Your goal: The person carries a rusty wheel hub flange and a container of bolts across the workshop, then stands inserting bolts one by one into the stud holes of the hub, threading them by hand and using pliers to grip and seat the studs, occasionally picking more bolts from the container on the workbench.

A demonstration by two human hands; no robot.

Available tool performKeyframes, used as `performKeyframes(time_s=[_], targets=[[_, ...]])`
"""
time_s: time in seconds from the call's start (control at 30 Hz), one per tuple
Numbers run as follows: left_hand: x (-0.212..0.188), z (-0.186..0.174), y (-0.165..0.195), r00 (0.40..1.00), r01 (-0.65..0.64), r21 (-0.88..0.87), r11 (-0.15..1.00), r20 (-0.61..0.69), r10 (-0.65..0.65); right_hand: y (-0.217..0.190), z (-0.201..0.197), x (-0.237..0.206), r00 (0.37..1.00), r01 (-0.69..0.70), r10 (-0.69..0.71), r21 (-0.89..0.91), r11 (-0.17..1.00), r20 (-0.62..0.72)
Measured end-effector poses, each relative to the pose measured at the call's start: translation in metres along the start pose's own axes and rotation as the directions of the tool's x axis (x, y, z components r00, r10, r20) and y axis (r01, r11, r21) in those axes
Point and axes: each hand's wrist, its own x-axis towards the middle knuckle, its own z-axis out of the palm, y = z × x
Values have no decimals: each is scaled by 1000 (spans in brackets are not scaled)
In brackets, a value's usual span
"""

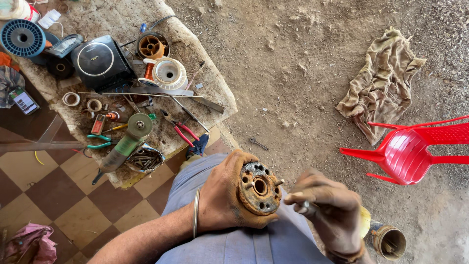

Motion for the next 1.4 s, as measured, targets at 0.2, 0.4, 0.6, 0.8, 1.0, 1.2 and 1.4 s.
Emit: performKeyframes(time_s=[0.2, 0.4, 0.6, 0.8, 1.0, 1.2, 1.4], targets=[[3, -1, 2, 999, -47, 13, 999, 6, 47, -41, -11, 19, 969, 165, -18, -588, 791, 247], [4, 0, 3, 1000, -19, 11, 1000, 21, 19, -54, -13, 39, 903, 356, -100, -596, 720, 418], [3, -1, 2, 1000, -9, -2, 1000, 25, 9, -61, -14, 47, 850, 429, -85, -589, 685, 521], [3, -2, 2, 1000, 0, 5, 1000, 15, 0, -65, -12, 57, 789, 471, -42, -559, 683, 613], [5, -3, 4, 1000, -18, 27, 999, 18, 17, -68, -14, 70, 737, 514, -30, -532, 673, 675], [6, 0, 8, 997, 69, 11, 998, 43, -70, -68, -3, 73, 725, 553, 30, -608, 570, 688], [7, -2, 6, 1000, 5, 31, 999, 27, -6, -67, 3, 74, 786, 549, -7, -694, 466, 618]])
